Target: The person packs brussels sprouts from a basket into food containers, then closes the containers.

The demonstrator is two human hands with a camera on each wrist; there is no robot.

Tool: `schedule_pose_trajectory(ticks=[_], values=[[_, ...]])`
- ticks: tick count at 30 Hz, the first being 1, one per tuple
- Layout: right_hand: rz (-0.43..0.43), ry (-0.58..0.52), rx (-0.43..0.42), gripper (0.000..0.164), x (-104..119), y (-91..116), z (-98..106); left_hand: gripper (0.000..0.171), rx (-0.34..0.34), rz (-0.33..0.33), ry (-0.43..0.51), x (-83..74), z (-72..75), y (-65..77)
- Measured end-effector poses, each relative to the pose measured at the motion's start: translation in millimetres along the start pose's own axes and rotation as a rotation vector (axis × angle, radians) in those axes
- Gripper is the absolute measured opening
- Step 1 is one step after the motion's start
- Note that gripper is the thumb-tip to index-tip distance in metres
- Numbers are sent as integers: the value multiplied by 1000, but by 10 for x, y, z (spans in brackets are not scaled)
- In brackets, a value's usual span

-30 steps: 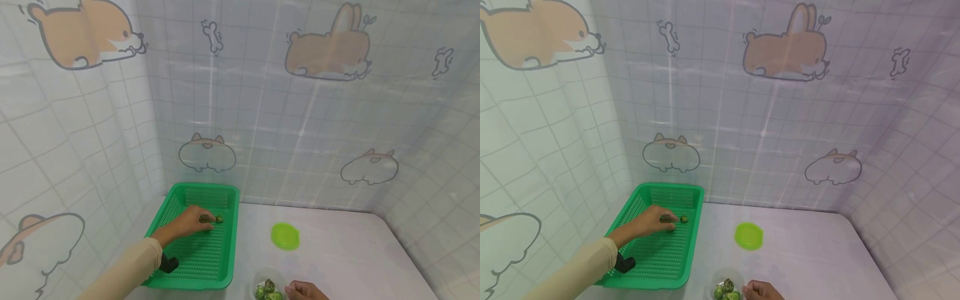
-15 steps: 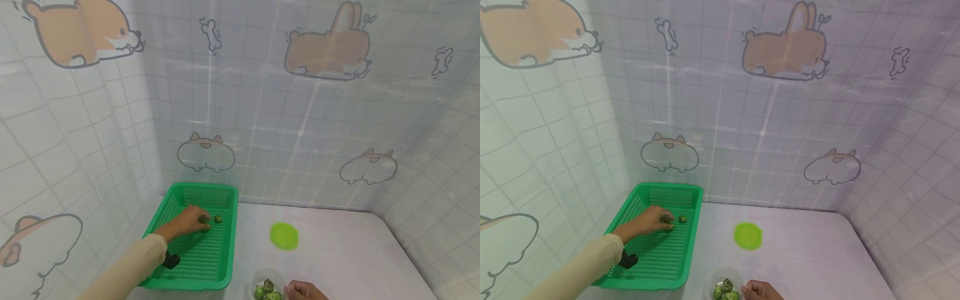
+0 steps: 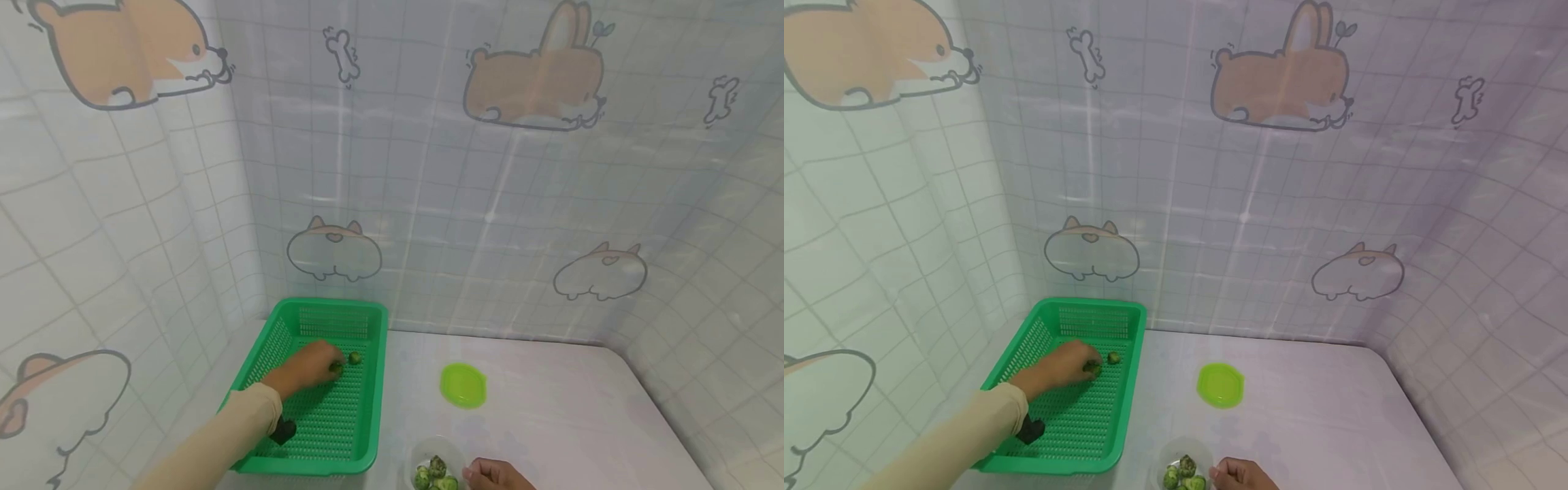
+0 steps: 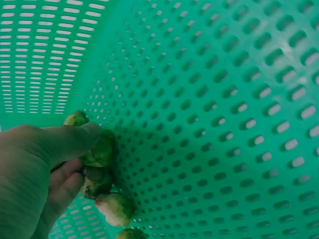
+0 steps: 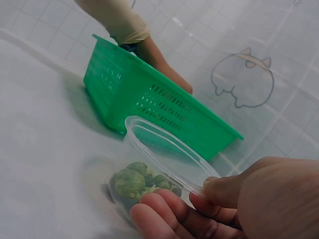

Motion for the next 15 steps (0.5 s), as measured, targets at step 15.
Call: schedule_pose_trajectory(ticks=[15], values=[[-2,-1,-13,30,12,23,-6,22,-9,-8,-12,25,-46,29]])
Point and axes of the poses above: each hand's wrist, its own y-axis away from the middle knuckle, its own z-axis out of the back of the hand, x = y × z, the point moved 6 cm from there along -y, towards the middle knuckle, and after that the axes turned 4 degrees about z, right-handed, at the moved point
